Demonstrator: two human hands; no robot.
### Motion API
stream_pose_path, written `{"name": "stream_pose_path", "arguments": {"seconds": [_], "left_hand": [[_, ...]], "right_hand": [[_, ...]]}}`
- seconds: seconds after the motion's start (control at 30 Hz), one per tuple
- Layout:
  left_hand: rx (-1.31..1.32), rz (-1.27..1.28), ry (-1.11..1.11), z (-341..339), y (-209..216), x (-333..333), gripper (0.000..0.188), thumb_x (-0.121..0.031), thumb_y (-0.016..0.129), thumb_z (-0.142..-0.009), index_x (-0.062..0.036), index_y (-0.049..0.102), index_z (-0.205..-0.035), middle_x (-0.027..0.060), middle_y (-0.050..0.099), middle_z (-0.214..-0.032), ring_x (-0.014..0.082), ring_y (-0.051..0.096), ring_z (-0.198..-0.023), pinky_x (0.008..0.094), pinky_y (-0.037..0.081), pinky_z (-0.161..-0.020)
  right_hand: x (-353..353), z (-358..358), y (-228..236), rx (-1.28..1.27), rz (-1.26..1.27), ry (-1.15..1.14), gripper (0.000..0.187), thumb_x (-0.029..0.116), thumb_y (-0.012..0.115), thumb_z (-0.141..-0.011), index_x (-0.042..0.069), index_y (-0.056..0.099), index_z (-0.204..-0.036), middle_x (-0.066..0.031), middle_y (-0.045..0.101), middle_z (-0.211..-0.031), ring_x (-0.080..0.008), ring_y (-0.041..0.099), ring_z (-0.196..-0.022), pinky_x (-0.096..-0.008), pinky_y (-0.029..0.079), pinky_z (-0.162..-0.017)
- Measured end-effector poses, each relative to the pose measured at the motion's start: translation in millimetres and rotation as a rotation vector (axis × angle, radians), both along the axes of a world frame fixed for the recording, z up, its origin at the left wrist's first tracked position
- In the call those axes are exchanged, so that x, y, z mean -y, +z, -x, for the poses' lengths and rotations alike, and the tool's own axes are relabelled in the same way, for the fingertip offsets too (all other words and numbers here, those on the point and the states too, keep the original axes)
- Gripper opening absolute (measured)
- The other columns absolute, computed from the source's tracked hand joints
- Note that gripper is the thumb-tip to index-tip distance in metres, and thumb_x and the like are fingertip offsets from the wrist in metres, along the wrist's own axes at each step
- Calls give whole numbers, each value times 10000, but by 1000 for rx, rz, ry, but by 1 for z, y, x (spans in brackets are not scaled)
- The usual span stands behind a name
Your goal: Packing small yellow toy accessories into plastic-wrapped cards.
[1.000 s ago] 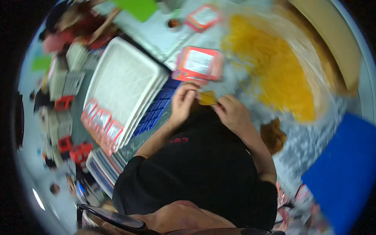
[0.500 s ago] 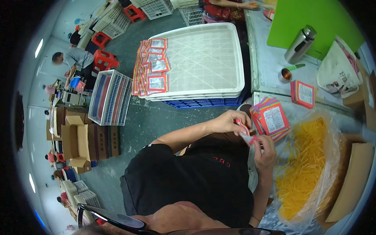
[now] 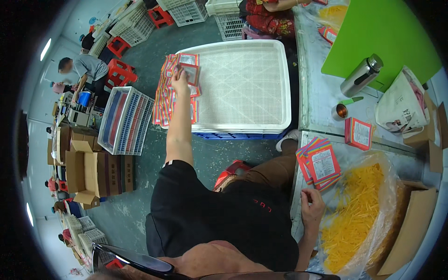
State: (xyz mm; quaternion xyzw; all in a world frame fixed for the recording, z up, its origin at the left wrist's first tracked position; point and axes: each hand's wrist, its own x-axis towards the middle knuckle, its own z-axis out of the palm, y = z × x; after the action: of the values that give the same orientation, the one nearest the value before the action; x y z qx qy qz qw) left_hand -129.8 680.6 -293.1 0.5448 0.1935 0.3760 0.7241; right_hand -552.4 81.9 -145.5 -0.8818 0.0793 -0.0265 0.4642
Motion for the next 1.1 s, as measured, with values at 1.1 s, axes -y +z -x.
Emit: {"name": "stream_pose_path", "arguments": {"seconds": [1.1], "left_hand": [[577, -1369, -1283, 257, 70, 500, 118, -117, 749, -878, -23, 733, -947, 131, 702, -1062, 347, 683, -1001, 428, 560, -887]], "right_hand": [[23, 84, -1, -3, -44, -321, 124, 98, 718, -939, 2, 709, -1016, -132, 685, -920, -278, 673, -783, -365, 525, -696]]}}
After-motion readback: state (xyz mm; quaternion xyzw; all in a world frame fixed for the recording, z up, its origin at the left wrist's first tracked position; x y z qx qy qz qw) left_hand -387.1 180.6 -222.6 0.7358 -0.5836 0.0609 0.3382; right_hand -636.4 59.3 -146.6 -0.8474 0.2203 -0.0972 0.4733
